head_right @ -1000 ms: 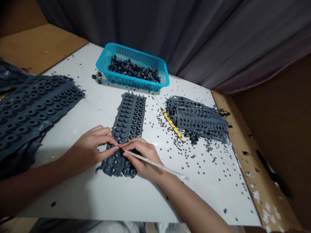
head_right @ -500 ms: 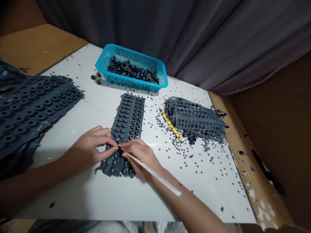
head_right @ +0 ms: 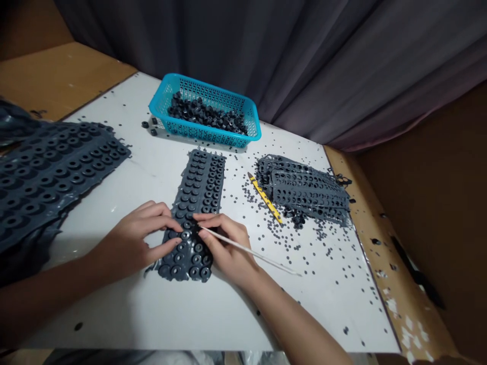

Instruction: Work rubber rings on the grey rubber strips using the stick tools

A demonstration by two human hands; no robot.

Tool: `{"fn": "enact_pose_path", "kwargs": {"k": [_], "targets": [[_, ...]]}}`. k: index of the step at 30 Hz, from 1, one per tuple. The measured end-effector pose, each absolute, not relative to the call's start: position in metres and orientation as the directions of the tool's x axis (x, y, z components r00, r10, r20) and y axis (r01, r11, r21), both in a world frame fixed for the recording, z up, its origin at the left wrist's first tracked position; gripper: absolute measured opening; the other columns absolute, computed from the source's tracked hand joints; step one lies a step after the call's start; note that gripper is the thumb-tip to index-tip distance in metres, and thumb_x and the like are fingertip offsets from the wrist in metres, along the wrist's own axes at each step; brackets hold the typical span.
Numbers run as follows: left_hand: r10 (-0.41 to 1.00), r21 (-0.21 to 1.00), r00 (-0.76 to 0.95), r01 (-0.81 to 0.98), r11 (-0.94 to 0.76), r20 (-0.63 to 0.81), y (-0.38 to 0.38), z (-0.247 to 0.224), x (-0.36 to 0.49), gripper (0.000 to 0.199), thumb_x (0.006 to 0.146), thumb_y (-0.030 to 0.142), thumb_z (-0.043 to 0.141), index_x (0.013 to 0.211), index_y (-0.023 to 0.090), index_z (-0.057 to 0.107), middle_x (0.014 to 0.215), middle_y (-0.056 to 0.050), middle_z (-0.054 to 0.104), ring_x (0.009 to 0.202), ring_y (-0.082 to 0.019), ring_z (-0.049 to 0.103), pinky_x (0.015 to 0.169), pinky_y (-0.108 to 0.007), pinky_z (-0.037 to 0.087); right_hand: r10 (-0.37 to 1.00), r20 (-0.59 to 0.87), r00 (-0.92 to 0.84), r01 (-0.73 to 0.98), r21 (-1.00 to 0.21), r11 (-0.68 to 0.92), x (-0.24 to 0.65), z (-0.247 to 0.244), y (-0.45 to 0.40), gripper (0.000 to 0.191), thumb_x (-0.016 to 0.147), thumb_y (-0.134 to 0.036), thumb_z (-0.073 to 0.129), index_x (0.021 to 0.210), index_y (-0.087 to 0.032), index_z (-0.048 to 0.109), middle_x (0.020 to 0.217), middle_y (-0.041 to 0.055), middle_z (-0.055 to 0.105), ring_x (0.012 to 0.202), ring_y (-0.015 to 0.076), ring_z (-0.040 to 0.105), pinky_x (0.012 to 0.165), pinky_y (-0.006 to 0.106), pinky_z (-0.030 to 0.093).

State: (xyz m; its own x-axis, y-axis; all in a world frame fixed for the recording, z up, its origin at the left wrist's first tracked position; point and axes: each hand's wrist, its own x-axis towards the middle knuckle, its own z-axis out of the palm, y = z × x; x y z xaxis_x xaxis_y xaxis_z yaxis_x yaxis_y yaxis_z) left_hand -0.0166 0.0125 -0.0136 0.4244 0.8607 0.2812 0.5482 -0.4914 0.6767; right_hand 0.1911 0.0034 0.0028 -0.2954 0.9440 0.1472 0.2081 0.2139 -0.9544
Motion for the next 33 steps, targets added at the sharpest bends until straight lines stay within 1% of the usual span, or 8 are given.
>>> {"fn": "enact_pose_path", "kwargs": {"k": [5,11,15,21,26,33], "targets": [[0.891,0.708,0.362,0.551,-0.442,0.274,0.0136,-0.0108,-0.0140,0.009,0.078,0.016,0.057,0.084,0.017,0.064,0.079,-0.003,0.056,0.079,-0.019,0.052,0.070,-0.031,0.042,0.920,0.098,-0.381,0.255,-0.945,0.206,0.1894,0.0032,0.0082,0.007,0.087,-0.025,0.060,0.088,-0.019,0.064,0.108,0.0104,0.069,0.102,0.0207,0.065,0.089,0.038,0.052],[0.910,0.656,0.343,0.635,-0.408,0.234,0.0162,-0.0141,-0.0104,0.012,0.080,0.019,0.056,0.084,0.018,0.067,0.078,-0.003,0.057,0.076,-0.019,0.052,0.068,-0.032,0.042,0.910,0.062,-0.410,0.272,-0.944,0.187,0.1899,0.0028,0.0106,0.006,0.087,-0.023,0.060,0.089,-0.019,0.063,0.106,0.0098,0.069,0.100,0.0200,0.065,0.089,0.038,0.051],[0.902,0.625,0.363,0.655,-0.426,0.234,0.0170,-0.0150,-0.0102,0.013,0.082,0.020,0.056,0.084,0.019,0.068,0.077,-0.003,0.057,0.074,-0.018,0.050,0.067,-0.031,0.040,0.905,0.103,-0.414,0.285,-0.929,0.236,0.1892,0.0026,0.0108,0.005,0.086,-0.022,0.060,0.088,-0.019,0.064,0.103,0.0093,0.071,0.097,0.0193,0.066,0.087,0.036,0.052],[0.875,0.594,0.383,0.643,-0.483,0.297,0.0179,-0.0164,-0.0098,0.014,0.084,0.019,0.056,0.081,0.017,0.070,0.073,-0.003,0.058,0.073,-0.019,0.049,0.064,-0.030,0.038,0.895,0.155,-0.419,0.305,-0.904,0.300,0.1880,0.0016,0.0103,0.004,0.087,-0.020,0.060,0.088,-0.019,0.064,0.098,0.0091,0.071,0.094,0.0184,0.067,0.084,0.033,0.053],[0.875,0.590,0.384,0.647,-0.484,0.296,0.0180,-0.0163,-0.0093,0.014,0.083,0.018,0.057,0.081,0.017,0.071,0.072,-0.002,0.059,0.072,-0.019,0.049,0.064,-0.030,0.038,0.885,0.194,-0.423,0.321,-0.881,0.346,0.1881,-0.0004,0.0098,0.004,0.087,-0.020,0.059,0.089,-0.019,0.063,0.097,0.0084,0.071,0.092,0.0176,0.067,0.082,0.032,0.054],[0.877,0.602,0.376,0.639,-0.480,0.299,0.0186,-0.0157,-0.0085,0.013,0.083,0.017,0.058,0.079,0.018,0.071,0.070,-0.002,0.059,0.071,-0.018,0.049,0.063,-0.029,0.038,0.841,0.285,-0.461,0.340,-0.818,0.464,0.1880,-0.0019,0.0088,0.007,0.090,-0.018,0.055,0.088,-0.020,0.062,0.096,0.0084,0.071,0.095,0.0179,0.065,0.081,0.032,0.054]]}}
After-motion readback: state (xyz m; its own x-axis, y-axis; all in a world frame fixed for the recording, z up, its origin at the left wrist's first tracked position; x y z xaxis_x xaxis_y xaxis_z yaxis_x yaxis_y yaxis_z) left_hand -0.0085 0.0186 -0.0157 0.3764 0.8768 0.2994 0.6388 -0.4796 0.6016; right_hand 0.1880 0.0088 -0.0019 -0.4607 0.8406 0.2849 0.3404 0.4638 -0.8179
